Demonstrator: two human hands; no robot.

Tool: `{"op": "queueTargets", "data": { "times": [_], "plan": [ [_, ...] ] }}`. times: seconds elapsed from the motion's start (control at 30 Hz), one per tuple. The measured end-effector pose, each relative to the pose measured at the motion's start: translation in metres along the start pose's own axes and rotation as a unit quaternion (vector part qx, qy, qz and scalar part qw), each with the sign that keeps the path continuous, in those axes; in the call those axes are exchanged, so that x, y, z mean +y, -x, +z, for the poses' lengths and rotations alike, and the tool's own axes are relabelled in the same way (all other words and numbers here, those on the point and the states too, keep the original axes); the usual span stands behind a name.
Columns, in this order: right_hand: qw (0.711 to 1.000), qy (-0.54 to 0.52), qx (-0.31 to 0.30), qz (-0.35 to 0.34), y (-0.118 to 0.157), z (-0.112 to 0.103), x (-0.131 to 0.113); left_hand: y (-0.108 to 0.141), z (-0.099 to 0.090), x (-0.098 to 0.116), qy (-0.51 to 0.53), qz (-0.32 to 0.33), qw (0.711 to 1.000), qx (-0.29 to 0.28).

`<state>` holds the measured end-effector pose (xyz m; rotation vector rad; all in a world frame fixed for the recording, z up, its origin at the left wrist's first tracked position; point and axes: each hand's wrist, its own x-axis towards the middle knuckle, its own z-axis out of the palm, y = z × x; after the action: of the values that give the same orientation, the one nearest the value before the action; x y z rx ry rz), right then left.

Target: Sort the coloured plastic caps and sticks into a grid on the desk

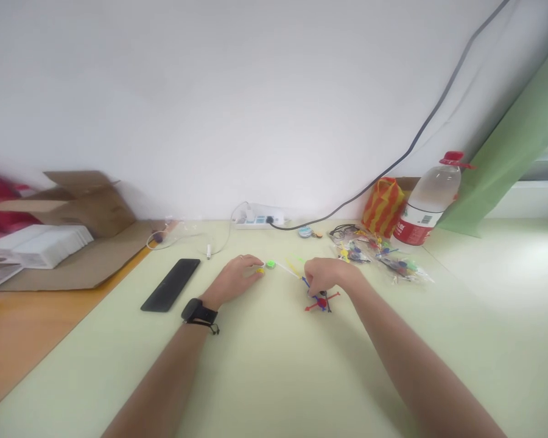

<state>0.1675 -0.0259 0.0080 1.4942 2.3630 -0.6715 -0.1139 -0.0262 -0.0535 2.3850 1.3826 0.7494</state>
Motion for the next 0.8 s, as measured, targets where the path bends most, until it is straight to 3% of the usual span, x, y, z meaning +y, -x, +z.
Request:
{"op": "queueTargets", "data": {
  "times": [0.2, 0.33, 0.43, 0.5, 0.57, 0.7, 0.8],
  "plan": [
    [0.996, -0.055, 0.048, -0.043, -0.006, -0.002, 0.006, -0.001, 0.001, -0.006, -0.016, 0.01, 1.0, 0.017],
    [0.98, -0.151, 0.097, -0.086, -0.011, -0.004, 0.005, -0.002, 0.001, 0.005, 0.009, 0.02, 0.998, 0.061],
    [0.919, -0.349, 0.113, -0.145, -0.02, 0.003, 0.0, -0.003, 0.004, 0.027, 0.087, 0.018, 0.99, 0.114],
    [0.862, -0.461, 0.118, -0.171, -0.028, 0.009, -0.005, -0.003, 0.008, 0.041, 0.163, 0.026, 0.982, 0.087],
    [0.841, -0.498, 0.123, -0.173, -0.035, 0.016, -0.009, -0.004, 0.013, 0.049, 0.205, 0.036, 0.976, 0.071],
    [0.838, -0.506, 0.133, -0.158, -0.044, 0.025, -0.016, -0.005, 0.022, 0.048, 0.198, 0.05, 0.975, 0.084],
    [0.851, -0.482, 0.145, -0.151, -0.047, 0.03, -0.019, -0.005, 0.024, 0.046, 0.189, 0.055, 0.978, 0.071]
  ]
}}
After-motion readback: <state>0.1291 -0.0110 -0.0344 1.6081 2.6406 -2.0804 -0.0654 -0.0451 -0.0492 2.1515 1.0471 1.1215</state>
